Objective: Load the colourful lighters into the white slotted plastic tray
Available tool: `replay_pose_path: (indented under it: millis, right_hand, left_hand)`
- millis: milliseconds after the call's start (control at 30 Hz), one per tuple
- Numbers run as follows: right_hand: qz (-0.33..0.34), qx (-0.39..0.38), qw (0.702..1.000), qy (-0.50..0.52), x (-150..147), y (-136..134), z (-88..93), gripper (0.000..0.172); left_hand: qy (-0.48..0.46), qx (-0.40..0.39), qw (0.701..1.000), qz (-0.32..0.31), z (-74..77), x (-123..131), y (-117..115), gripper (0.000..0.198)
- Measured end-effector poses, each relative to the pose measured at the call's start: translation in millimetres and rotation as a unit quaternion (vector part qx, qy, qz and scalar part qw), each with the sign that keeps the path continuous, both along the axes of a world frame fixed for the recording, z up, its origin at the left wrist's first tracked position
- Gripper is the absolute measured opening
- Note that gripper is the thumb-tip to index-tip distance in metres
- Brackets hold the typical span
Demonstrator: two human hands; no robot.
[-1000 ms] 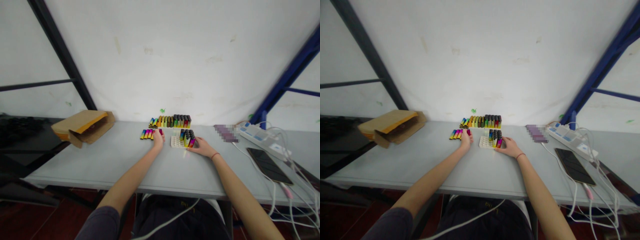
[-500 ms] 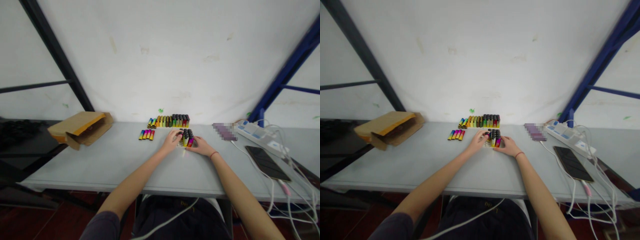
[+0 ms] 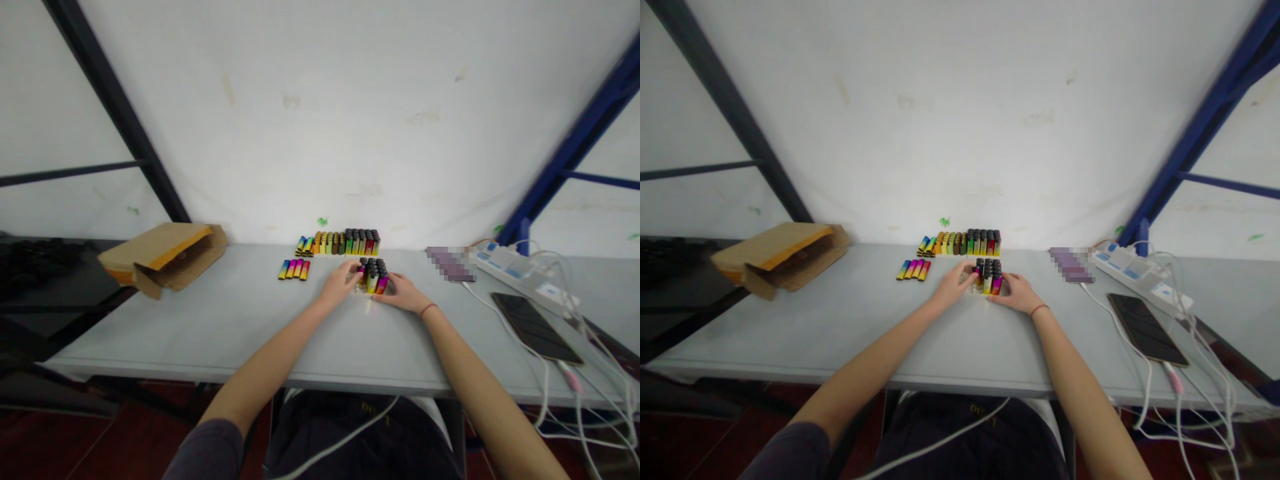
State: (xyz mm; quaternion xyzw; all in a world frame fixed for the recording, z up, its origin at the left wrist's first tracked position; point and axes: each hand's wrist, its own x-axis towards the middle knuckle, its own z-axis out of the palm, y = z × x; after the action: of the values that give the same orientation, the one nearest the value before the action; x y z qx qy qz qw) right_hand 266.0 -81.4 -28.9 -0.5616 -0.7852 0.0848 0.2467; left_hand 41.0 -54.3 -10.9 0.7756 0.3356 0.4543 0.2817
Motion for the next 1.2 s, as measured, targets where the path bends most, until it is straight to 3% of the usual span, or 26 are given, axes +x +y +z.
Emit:
replay_pose_path:
  millis: [167,233,333,433,567,733,867,967,1067,1200]
  right_hand:
    - [0.001,-0.004,1.000,0.001,1,0,-0.1,0.068]
    - [0.002,-0.003,1.000,0.007,1,0,-0.1,0.067]
    - [0.000,-0.007,1.000,0.011,0,0,0.5,0.067]
    - [-0.003,-0.012,1.000,0.007,0,-1,1.4,0.069]
    - [-0.002,-0.015,1.000,-0.005,0,-2,2.9,0.071]
    - [0.005,-0.026,1.000,-0.002,0,-3,5.6,0.071]
    - [0.005,-0.028,1.000,0.000,0,-3,6.6,0.073]
    - [0.009,-0.028,1.000,0.000,0,-3,6.0,0.073]
    - [0.005,-0.027,1.000,0.000,0,-2,4.4,0.074]
    - [0.004,-0.019,1.000,0.009,1,-1,2.1,0.074]
  left_hand:
    - [0.157,0.095,0.982,0.053,11.8,-6,-8,0.035]
    - [0.215,0.098,0.962,0.141,17.4,-13,-8,0.039]
    - [0.280,0.078,0.903,0.315,21.9,-34,0,0.040]
    - [0.345,0.042,0.853,0.389,18.4,-58,12,0.036]
    - [0.382,0.021,0.846,0.373,8.2,-64,16,0.034]
    - [0.374,0.024,0.877,0.301,4.3,-43,6,0.028]
    - [0.335,-0.002,0.911,0.240,2.7,-42,9,0.029]
    - [0.238,-0.019,0.955,0.177,-1.6,-44,18,0.021]
    - [0.065,-0.085,0.983,0.149,-6.4,-42,26,0.010]
    - [-0.135,-0.225,0.959,0.105,-9.9,-34,29,0.006]
